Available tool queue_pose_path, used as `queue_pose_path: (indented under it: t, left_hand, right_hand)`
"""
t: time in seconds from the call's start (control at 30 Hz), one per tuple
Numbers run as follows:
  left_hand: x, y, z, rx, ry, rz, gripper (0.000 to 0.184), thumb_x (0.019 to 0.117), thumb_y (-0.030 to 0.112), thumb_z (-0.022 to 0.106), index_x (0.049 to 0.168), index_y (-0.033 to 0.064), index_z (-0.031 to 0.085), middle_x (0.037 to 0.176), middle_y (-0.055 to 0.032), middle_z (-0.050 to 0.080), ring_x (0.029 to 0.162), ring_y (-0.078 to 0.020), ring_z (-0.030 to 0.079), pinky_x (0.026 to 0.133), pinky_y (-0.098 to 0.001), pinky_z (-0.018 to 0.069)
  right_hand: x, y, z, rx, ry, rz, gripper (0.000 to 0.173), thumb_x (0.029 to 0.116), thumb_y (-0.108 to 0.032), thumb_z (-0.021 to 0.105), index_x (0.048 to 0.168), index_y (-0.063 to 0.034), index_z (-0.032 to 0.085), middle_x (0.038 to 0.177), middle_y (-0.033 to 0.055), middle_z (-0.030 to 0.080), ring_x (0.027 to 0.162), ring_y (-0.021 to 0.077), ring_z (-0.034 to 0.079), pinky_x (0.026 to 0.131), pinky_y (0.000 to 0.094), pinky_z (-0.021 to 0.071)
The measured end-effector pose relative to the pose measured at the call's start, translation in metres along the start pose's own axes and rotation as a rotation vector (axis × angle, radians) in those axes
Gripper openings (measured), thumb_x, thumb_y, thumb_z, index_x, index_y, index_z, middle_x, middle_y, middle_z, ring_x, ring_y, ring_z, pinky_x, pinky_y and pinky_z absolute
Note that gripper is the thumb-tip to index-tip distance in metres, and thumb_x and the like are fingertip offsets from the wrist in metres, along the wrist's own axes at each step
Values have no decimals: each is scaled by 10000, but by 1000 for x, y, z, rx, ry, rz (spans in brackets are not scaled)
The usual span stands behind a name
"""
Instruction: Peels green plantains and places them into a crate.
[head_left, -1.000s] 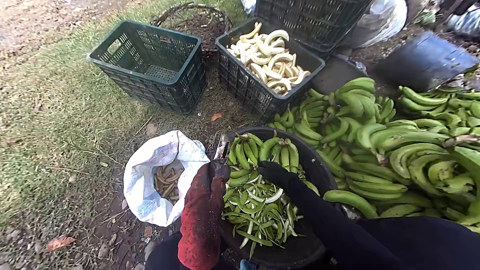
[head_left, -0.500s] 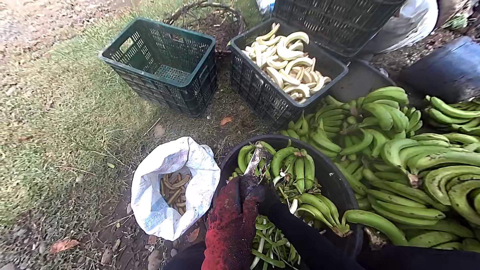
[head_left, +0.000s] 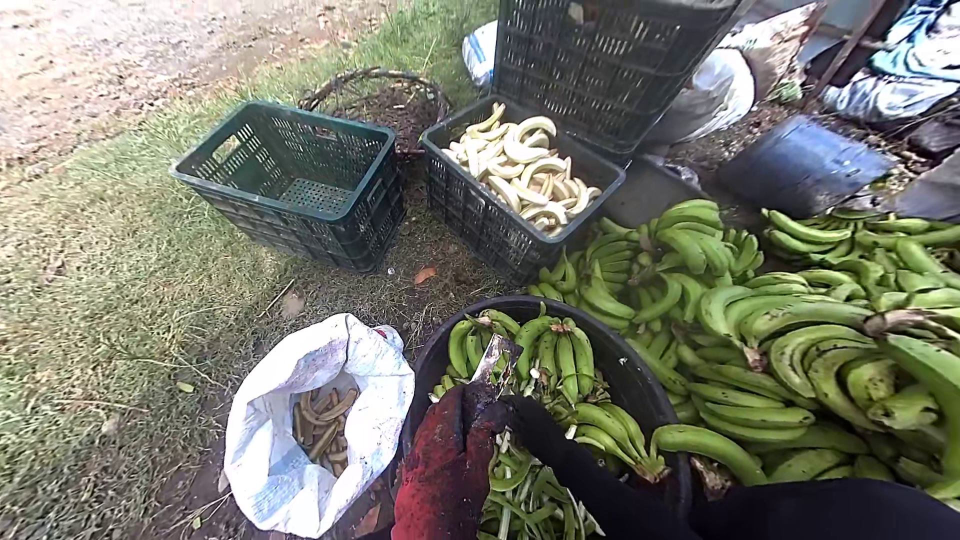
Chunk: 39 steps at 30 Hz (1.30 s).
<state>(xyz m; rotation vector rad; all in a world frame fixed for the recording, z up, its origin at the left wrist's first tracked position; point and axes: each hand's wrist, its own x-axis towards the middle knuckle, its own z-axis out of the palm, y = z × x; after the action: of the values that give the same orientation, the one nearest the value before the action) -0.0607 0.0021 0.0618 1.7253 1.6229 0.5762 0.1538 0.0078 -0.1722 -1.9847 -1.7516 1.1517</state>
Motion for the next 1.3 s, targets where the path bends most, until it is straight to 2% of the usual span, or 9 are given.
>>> queue_pose_path:
  t: [0.23,0.37,0.47,0.57,0.67,0.8,1.0,1.17,1.3]
  left_hand:
    - [0,3,16,-16,-128,-35,500,1026,478,542,1414,167,595,1271,-73,683,1098,-185,686,971,-468,563]
    - [4,2,32,-176,-180,-64,477,1019,520,542,1368,203,616,1111,-27,719,902,-149,723,802,-423,631]
    - [6,-1,43,-354,-198,-90,468,1031,493,543,1381,187,602,1057,-40,731,821,-174,733,719,-403,645]
    - [7,-3,50,-483,-192,-150,476,1037,486,547,1385,164,593,1050,-69,730,816,-205,738,697,-401,648]
    - [10,-3,58,-523,-198,-172,489,1038,507,540,1378,161,598,1035,-77,728,797,-213,735,683,-394,645]
    - [5,-7,64,-498,-235,-181,505,1039,513,538,1385,149,591,1036,-81,727,813,-210,735,702,-388,645]
    - [-5,-4,63,-560,-301,-141,507,1043,495,535,1405,142,571,1064,-96,729,869,-230,739,762,-404,643]
    - [-6,-6,73,-449,-369,-51,538,1055,543,461,1468,206,534,1164,-55,710,966,-188,722,855,-401,624]
    - [-9,-11,84,-309,-359,-35,508,1059,552,432,1424,226,568,1023,-36,712,819,-167,709,739,-387,622]
  right_hand:
    - [-50,15,-38,879,587,104,410,1085,-158,331,1286,42,627,1275,147,658,1175,148,614,1042,312,486]
    - [-80,-14,-109,1479,234,-127,670,1084,-517,110,1198,-102,624,834,91,708,745,228,701,725,448,611]
    - [-105,-39,-152,1577,197,-327,758,1027,-643,96,1473,-149,458,1180,162,686,970,316,691,798,506,585]
    - [-120,17,-98,1832,334,-313,732,1035,-656,251,1540,-140,366,1439,196,543,1249,379,587,978,583,523]
    - [-131,17,-19,1687,181,259,630,1067,-577,201,1511,-164,370,1403,176,555,1166,359,617,843,576,548]
    - [-107,45,43,1219,49,523,609,987,-541,594,1394,-94,522,1179,179,651,983,298,666,786,493,571]
    - [-127,47,1,1597,-23,234,475,1086,-444,395,1401,-95,462,1166,189,663,995,329,689,826,517,597]
    - [-138,17,-56,1636,-237,-105,767,911,-602,662,1476,-127,456,1294,169,632,1077,332,675,870,488,596]
    - [-104,2,-63,1517,-72,62,458,1054,-361,510,1429,-112,425,954,92,627,740,191,641,631,338,566]
